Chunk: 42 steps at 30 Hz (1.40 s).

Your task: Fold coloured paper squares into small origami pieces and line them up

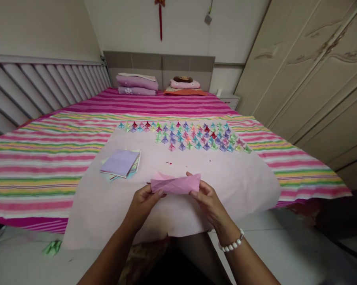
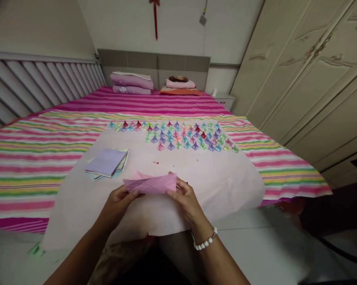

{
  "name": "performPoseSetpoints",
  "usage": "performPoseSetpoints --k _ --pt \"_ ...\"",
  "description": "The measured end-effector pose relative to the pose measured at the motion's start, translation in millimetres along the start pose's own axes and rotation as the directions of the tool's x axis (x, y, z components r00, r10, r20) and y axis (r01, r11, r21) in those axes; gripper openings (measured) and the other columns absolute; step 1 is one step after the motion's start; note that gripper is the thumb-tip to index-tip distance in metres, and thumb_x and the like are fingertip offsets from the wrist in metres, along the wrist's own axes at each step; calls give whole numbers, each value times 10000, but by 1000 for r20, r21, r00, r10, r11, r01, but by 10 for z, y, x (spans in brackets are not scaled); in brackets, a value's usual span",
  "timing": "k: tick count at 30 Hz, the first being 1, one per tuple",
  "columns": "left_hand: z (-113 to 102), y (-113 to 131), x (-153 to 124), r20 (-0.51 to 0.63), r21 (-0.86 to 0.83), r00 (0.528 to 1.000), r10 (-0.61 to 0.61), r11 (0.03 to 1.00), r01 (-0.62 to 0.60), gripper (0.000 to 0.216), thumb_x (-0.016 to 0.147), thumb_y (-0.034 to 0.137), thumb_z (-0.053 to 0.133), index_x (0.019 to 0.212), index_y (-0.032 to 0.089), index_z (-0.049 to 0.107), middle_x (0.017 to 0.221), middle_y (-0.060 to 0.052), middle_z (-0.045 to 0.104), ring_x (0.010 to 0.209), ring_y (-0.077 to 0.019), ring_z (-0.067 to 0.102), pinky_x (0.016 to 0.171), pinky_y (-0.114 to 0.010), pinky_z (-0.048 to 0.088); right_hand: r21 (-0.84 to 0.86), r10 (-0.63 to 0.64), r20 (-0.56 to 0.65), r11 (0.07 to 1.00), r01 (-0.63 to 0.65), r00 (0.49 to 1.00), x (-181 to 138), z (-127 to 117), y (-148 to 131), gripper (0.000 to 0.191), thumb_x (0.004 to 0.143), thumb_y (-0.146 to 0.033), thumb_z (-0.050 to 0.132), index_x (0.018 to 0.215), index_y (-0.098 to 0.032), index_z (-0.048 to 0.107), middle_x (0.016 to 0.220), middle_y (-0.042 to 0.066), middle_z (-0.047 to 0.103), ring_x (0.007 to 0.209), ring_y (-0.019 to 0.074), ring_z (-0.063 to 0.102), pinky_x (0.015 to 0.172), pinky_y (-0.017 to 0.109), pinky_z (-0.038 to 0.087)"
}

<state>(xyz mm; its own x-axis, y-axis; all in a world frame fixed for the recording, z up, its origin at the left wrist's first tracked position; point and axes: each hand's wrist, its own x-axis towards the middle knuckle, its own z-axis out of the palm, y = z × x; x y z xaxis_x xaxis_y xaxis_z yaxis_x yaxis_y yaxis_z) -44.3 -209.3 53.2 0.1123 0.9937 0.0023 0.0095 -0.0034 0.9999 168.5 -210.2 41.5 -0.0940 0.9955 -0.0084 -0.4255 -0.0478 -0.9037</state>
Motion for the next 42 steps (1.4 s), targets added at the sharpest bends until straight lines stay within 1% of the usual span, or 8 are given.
performPoseSetpoints --k 4,12,18,24,31,34,39,42 --pt "49 38 -2 -38 12 999 3 1000 -2 309 696 419 726 920 206 718 922 -47 731 920 -236 652 825 -336 511 139 24 -71 990 -14 997 30 33 62 311 579 -304 843 850 -233 708 913 24 710 880 203 628 874 341 479" --pt "174 76 0 -70 66 997 -19 998 24 279 645 419 756 782 190 675 794 -25 688 791 -203 632 727 -300 501 240 61 -210 971 -9 976 10 57 39 623 486 -144 860 1067 -269 672 1298 27 586 1135 210 556 918 301 481" --pt "228 107 -5 -123 36 992 -26 999 31 285 673 429 734 805 194 643 751 -15 677 725 -186 630 676 -283 502 171 106 -207 983 -70 973 -63 79 9 512 518 -183 865 1002 -206 701 775 -5 701 692 142 626 734 303 513" --pt "195 133 -53 -127 -4 992 11 1000 -12 290 680 399 738 840 174 647 775 -22 695 714 -171 638 681 -276 513 140 93 -192 988 -67 977 -107 137 -5 430 496 -211 880 891 -194 712 780 9 723 650 139 626 650 272 500" --pt "221 134 -66 -181 -235 983 1 971 -45 683 696 321 764 1305 155 502 975 -73 704 839 -178 658 751 -298 542 78 41 -200 997 -26 979 -121 190 -26 422 491 -241 877 879 -204 714 811 17 728 687 157 634 659 282 502" --pt "228 138 -58 -117 -401 990 -74 916 21 782 696 261 776 1383 149 422 975 -89 710 862 -191 667 791 -318 547 66 20 -204 998 -6 979 -107 202 -12 407 488 -235 878 860 -208 716 793 9 721 690 150 625 658 272 494" --pt "253 158 -44 138 -608 981 -134 770 191 529 788 194 690 1291 130 541 1143 -135 678 1063 -244 636 936 -353 520 38 4 -164 999 2 986 -79 275 -8 376 516 -242 863 859 -211 711 789 1 709 687 142 615 652 264 487" --pt "250 165 -31 108 -632 973 -205 741 226 492 810 110 642 1291 143 542 1111 -116 697 1035 -224 656 935 -343 531 5 0 -133 1000 0 991 -66 223 -60 329 596 -309 824 886 -204 710 720 -7 683 595 121 583 584 256 470"
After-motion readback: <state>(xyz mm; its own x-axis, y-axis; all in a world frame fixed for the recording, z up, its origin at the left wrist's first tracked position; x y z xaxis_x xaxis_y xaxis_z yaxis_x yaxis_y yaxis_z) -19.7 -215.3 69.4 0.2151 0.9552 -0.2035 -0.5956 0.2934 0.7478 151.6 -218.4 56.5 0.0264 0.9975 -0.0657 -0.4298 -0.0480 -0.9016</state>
